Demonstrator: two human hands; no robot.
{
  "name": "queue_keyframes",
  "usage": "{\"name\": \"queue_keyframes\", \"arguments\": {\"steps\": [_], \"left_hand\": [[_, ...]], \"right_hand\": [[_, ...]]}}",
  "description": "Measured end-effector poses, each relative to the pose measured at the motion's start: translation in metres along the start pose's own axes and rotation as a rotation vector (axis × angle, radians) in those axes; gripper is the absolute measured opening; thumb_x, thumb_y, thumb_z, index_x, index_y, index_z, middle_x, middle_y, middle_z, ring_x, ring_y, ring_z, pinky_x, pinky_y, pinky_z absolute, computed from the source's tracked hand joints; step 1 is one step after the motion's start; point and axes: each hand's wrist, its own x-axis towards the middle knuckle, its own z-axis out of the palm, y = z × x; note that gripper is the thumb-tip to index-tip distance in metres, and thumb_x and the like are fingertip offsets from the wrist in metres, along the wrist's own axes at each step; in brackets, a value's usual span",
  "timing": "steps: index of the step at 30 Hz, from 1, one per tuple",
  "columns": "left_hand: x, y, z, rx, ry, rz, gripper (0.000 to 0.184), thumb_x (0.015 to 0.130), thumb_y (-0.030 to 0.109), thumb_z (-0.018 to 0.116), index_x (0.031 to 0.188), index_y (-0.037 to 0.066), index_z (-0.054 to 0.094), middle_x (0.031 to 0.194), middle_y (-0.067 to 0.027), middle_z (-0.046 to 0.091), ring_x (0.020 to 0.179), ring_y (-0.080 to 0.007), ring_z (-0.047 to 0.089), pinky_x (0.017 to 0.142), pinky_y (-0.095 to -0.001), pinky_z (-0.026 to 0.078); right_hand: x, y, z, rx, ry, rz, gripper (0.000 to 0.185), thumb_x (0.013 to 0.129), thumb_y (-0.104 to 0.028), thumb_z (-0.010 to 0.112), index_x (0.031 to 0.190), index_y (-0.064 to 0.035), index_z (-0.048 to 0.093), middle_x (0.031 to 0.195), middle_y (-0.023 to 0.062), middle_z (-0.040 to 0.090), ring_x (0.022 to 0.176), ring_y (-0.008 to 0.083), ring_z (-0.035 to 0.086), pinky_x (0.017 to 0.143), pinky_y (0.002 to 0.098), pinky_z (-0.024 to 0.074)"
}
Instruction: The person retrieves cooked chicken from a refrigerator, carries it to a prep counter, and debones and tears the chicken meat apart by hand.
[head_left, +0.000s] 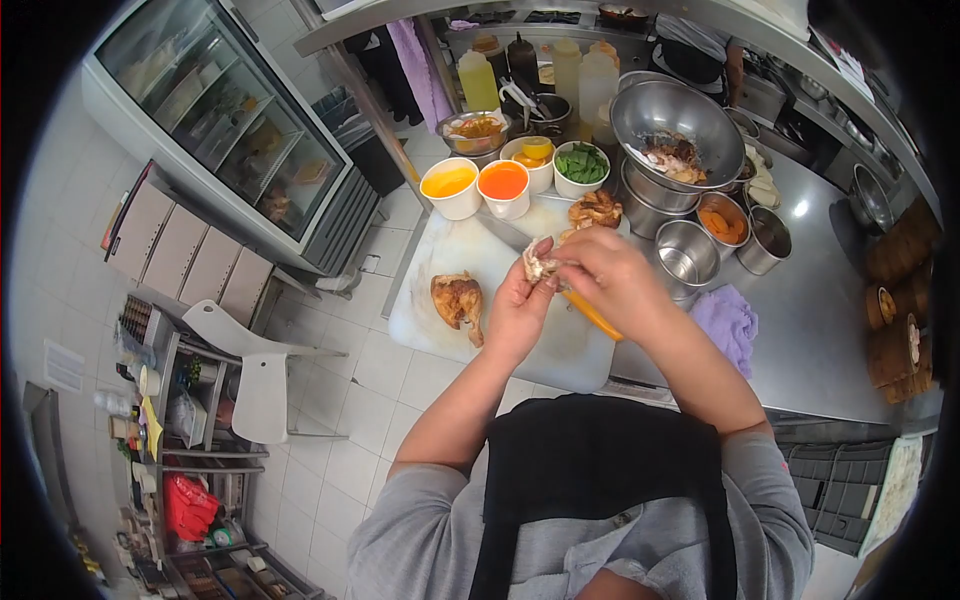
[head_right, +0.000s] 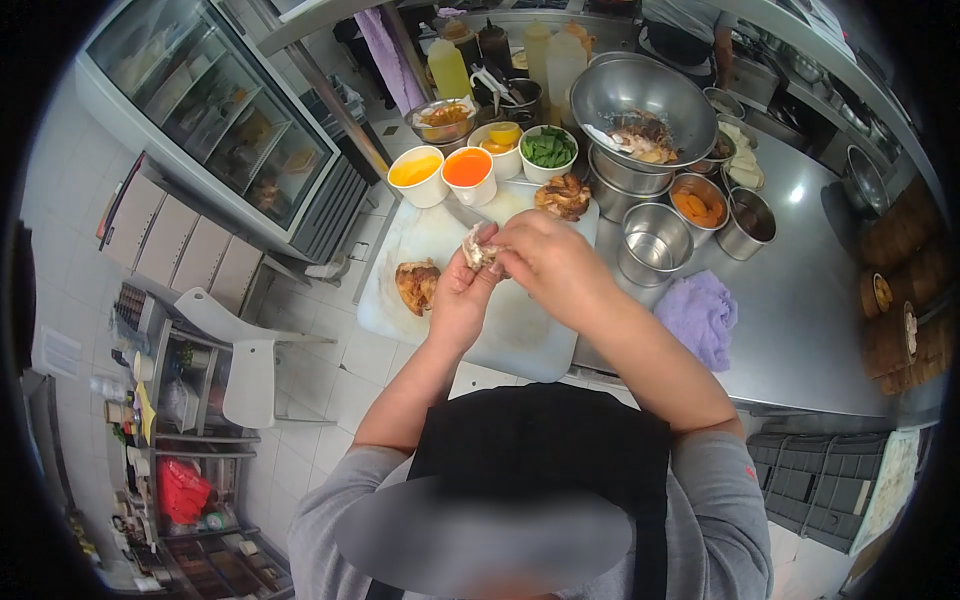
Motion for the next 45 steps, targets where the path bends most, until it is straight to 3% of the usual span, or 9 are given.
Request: {"name": "queue_keyframes", "arguments": {"steps": [5,14,21,24,26,29,34,37,45], "left_hand": [[-0.005,0.005,0.004,0.219,0.018,0.054,0.038,0.093,0.004,0.047,0.131,0.0,0.039,0.12,-0.0071,0.054,0.11,-0.0117,0.051,0.095,-0.0252,0.039],[-0.005,-0.007,0.0,0.327,0.082,0.049,0.03,0.094,0.006,0.046,0.123,-0.001,0.044,0.111,-0.0058,0.057,0.101,-0.01,0.054,0.089,-0.0235,0.041],[0.0,-0.022,0.006,0.08,0.099,0.044,0.032,0.093,0.002,0.044,0.125,-0.002,0.041,0.113,-0.0087,0.056,0.104,-0.0114,0.053,0.09,-0.0249,0.041],[-0.001,-0.019,0.007,0.029,0.141,0.038,0.031,0.093,0.001,0.042,0.124,-0.001,0.04,0.113,-0.0088,0.055,0.104,-0.0128,0.053,0.09,-0.0263,0.042],[0.001,-0.013,0.001,-0.043,0.138,0.0,0.033,0.093,0.001,0.041,0.126,0.005,0.04,0.117,-0.008,0.053,0.105,-0.0154,0.053,0.09,-0.0299,0.044],[-0.001,-0.003,-0.006,-0.183,0.265,-0.141,0.036,0.093,0.001,0.04,0.127,0.013,0.04,0.121,-0.0082,0.051,0.106,-0.0194,0.054,0.09,-0.0381,0.046],[-0.009,0.01,-0.013,-0.48,0.201,-0.211,0.036,0.091,0.005,0.046,0.126,0.016,0.042,0.122,-0.0077,0.051,0.108,-0.0211,0.053,0.089,-0.0428,0.047],[-0.011,0.002,-0.021,-0.53,0.218,-0.225,0.033,0.091,0.009,0.05,0.123,0.014,0.044,0.118,-0.0073,0.053,0.105,-0.0202,0.055,0.088,-0.0402,0.048],[-0.009,-0.007,-0.035,-0.622,0.324,-0.289,0.023,0.091,0.012,0.055,0.113,0.011,0.05,0.11,-0.0045,0.056,0.097,-0.0156,0.057,0.076,-0.029,0.051]], "right_hand": [[-0.002,0.008,0.018,-0.206,-0.05,-0.129,0.02,0.067,-0.007,0.067,0.086,-0.0029,0.062,0.085,0.0082,0.059,0.081,0.0273,0.056,0.071,0.0378,0.0465],[-0.004,0.016,0.029,-0.255,0.006,-0.066,0.017,0.067,-0.008,0.066,0.083,-0.0036,0.062,0.081,0.0096,0.059,0.078,0.0279,0.058,0.069,0.0383,0.0473],[-0.006,0.035,0.025,-0.181,0.034,0.033,0.013,0.07,-0.007,0.064,0.082,-0.0024,0.062,0.082,0.0118,0.059,0.077,0.0302,0.058,0.069,0.0384,0.0483],[-0.004,0.053,0.014,0.019,0.076,0.274,0.012,0.074,-0.004,0.062,0.086,-0.0007,0.063,0.081,0.0092,0.061,0.074,0.0217,0.06,0.067,0.0312,0.0487],[-0.002,0.07,0.005,0.49,0.181,0.523,0.013,0.077,-0.004,0.061,0.09,0.001,0.063,0.08,0.0058,0.063,0.071,0.0108,0.059,0.065,0.0245,0.0472],[0.003,0.084,-0.007,0.422,0.169,0.629,0.015,0.079,-0.004,0.062,0.093,0.0017,0.063,0.078,0.0029,0.063,0.07,0.0035,0.054,0.063,0.0201,0.0454],[-0.014,0.099,0.024,-0.317,-0.189,0.453,0.012,0.077,-0.011,0.059,0.086,-0.0024,0.062,0.087,0.0158,0.064,0.083,0.0356,0.06,0.072,0.0416,0.0486],[-0.023,0.102,0.047,-0.517,-0.292,0.368,0.013,0.076,-0.009,0.059,0.086,-0.0027,0.062,0.09,0.0151,0.062,0.086,0.0338,0.06,0.073,0.0409,0.0487],[-0.02,0.104,0.043,-0.375,-0.242,0.31,0.013,0.077,-0.006,0.058,0.088,-0.0017,0.065,0.09,0.0168,0.059,0.087,0.034,0.059,0.075,0.0394,0.0482]]}}
